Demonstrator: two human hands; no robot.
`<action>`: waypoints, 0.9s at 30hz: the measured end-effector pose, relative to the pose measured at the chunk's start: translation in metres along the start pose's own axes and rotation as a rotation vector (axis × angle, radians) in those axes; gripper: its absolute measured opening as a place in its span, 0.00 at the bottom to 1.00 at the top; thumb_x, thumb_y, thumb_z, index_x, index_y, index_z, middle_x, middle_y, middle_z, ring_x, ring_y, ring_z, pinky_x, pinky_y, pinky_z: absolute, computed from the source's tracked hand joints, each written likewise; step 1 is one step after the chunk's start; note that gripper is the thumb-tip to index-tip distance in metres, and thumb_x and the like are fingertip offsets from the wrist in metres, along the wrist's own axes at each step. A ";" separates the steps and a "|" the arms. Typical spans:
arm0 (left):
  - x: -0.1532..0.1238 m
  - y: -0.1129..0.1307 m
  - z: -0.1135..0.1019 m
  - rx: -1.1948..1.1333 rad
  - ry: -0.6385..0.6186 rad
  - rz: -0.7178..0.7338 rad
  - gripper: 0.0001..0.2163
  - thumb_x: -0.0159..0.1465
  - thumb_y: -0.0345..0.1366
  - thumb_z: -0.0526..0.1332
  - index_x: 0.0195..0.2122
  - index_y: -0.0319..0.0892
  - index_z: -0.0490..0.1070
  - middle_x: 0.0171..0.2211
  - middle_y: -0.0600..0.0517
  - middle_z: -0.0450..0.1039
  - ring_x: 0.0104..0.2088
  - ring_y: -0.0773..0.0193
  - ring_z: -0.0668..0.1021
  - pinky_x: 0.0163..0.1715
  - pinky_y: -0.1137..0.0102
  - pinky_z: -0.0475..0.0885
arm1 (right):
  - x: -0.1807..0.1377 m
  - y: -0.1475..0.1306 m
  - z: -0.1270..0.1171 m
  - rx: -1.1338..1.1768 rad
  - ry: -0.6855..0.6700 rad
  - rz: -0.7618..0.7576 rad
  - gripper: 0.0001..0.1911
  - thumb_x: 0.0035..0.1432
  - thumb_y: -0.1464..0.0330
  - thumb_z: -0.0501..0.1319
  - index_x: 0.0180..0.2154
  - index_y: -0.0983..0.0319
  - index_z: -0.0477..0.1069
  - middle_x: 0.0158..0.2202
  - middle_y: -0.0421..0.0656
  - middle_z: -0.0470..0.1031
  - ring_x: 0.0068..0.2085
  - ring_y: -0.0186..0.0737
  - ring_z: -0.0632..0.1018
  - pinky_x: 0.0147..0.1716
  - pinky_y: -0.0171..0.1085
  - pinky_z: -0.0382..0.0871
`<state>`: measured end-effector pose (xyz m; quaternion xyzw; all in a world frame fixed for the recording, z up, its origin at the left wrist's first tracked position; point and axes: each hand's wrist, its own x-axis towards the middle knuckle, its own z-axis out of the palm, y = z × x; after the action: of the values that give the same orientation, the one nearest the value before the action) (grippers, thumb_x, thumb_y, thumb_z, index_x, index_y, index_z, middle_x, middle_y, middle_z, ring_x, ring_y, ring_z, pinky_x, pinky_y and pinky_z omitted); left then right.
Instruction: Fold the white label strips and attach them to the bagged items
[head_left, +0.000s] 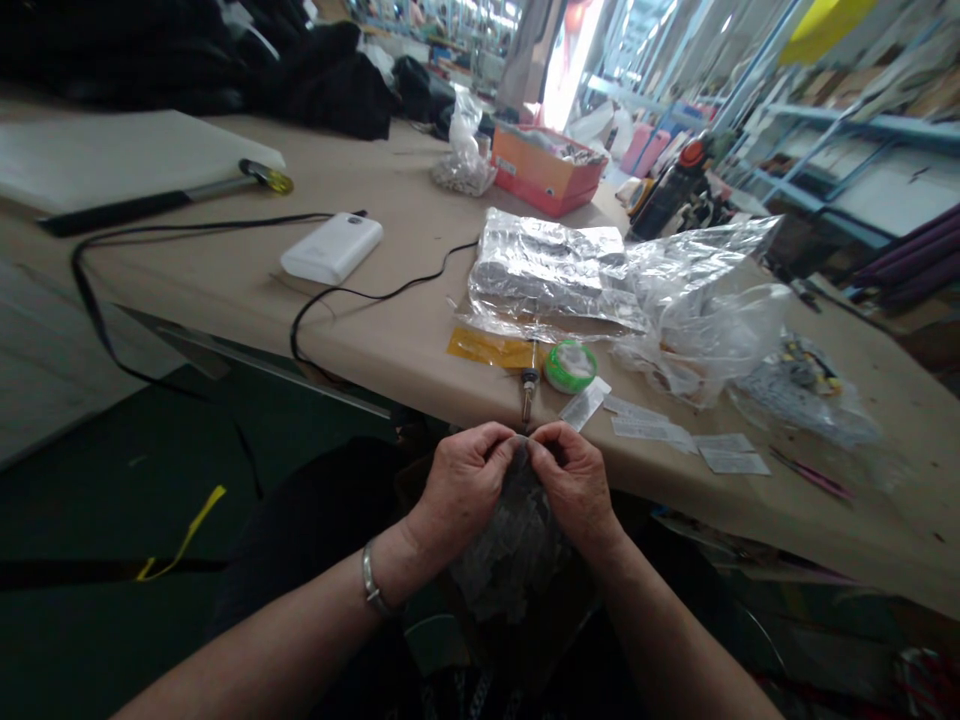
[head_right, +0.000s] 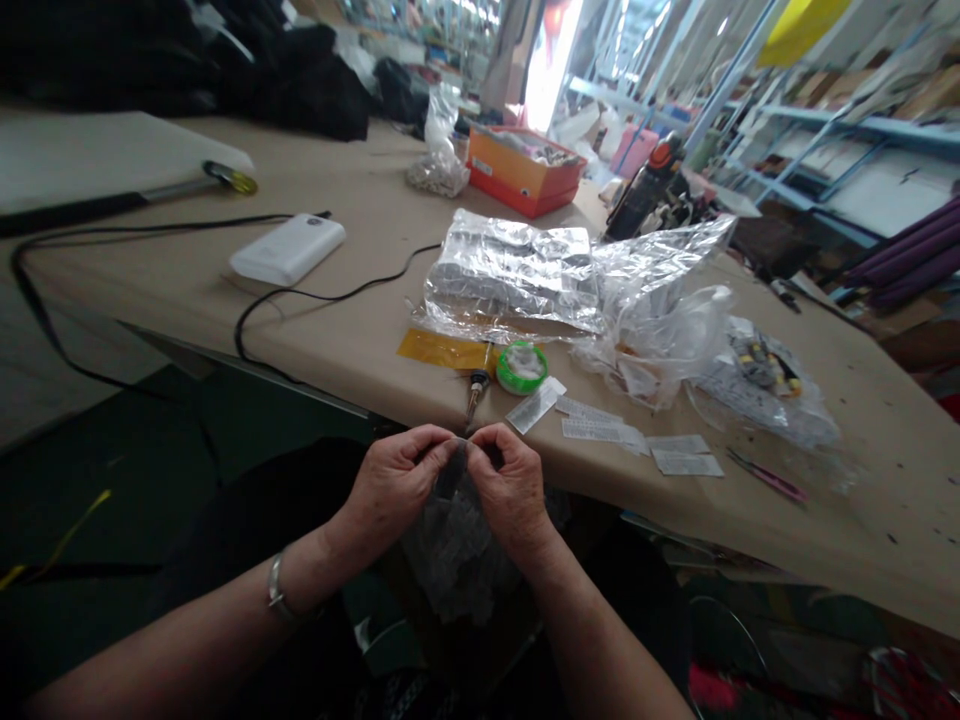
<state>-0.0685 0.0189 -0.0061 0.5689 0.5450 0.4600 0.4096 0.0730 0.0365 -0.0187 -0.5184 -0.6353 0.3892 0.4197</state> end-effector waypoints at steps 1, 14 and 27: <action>0.001 -0.001 0.000 0.002 0.000 0.000 0.08 0.60 0.35 0.56 0.30 0.41 0.75 0.26 0.53 0.75 0.28 0.67 0.74 0.30 0.76 0.65 | 0.000 0.001 0.000 -0.004 0.000 -0.007 0.04 0.53 0.68 0.58 0.28 0.62 0.67 0.23 0.35 0.65 0.25 0.30 0.66 0.26 0.30 0.61; 0.004 -0.007 0.004 -0.032 0.013 -0.011 0.08 0.60 0.34 0.56 0.30 0.39 0.74 0.26 0.53 0.75 0.28 0.68 0.73 0.29 0.77 0.66 | 0.004 0.002 0.001 -0.034 0.026 -0.063 0.04 0.54 0.68 0.58 0.28 0.62 0.67 0.22 0.34 0.65 0.25 0.30 0.66 0.27 0.29 0.61; 0.001 -0.005 0.002 -0.025 0.007 -0.025 0.09 0.60 0.36 0.56 0.30 0.40 0.74 0.26 0.53 0.75 0.28 0.68 0.74 0.29 0.77 0.67 | -0.004 0.001 -0.002 0.009 -0.010 -0.027 0.06 0.55 0.66 0.59 0.32 0.62 0.71 0.25 0.37 0.72 0.27 0.32 0.72 0.28 0.30 0.66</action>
<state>-0.0675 0.0201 -0.0113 0.5552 0.5478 0.4636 0.4203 0.0756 0.0324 -0.0194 -0.5062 -0.6425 0.3887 0.4240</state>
